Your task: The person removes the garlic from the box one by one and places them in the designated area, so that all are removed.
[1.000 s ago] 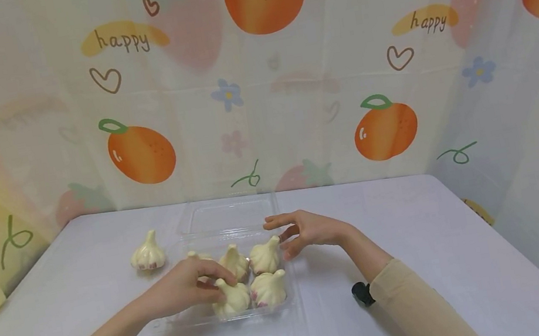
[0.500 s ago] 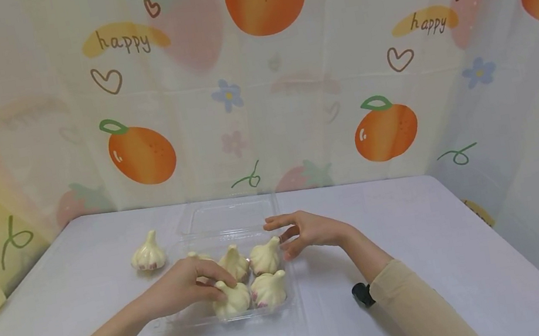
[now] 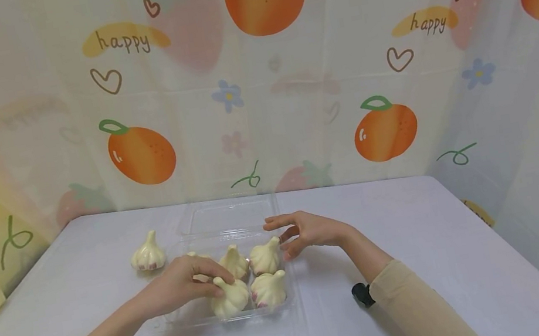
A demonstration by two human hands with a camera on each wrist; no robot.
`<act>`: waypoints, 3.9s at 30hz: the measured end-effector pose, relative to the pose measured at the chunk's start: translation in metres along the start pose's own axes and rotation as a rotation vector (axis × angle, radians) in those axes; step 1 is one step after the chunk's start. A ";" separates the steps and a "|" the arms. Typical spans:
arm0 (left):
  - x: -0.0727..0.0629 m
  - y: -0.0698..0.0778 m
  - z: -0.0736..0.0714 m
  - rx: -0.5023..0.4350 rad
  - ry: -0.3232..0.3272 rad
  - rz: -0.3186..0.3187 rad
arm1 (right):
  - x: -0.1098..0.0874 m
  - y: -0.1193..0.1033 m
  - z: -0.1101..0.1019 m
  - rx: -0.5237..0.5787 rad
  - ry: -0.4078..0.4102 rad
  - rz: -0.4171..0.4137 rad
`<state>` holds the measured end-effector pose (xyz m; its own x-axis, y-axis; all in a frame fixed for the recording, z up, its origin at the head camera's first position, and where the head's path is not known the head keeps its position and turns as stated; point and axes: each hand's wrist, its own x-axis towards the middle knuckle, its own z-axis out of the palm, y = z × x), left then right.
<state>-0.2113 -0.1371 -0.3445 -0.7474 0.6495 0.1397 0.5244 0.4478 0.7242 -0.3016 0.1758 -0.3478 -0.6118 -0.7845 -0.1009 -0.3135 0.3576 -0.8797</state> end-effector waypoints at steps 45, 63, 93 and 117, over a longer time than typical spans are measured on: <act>-0.024 0.028 -0.067 0.065 0.263 -0.130 | 0.000 -0.002 0.000 0.006 -0.007 -0.001; -0.047 0.018 -0.103 0.190 0.400 -0.191 | -0.001 -0.001 0.001 -0.015 0.003 -0.021; -0.085 -0.058 -0.146 0.016 0.561 -0.254 | -0.001 0.000 0.001 -0.024 0.006 -0.020; -0.099 -0.116 -0.144 0.139 0.436 -0.527 | 0.000 0.002 -0.001 -0.026 0.003 -0.018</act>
<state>-0.2567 -0.3414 -0.3453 -0.9968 0.0313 0.0733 0.0729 0.7289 0.6808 -0.3028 0.1768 -0.3496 -0.6083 -0.7894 -0.0833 -0.3438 0.3565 -0.8687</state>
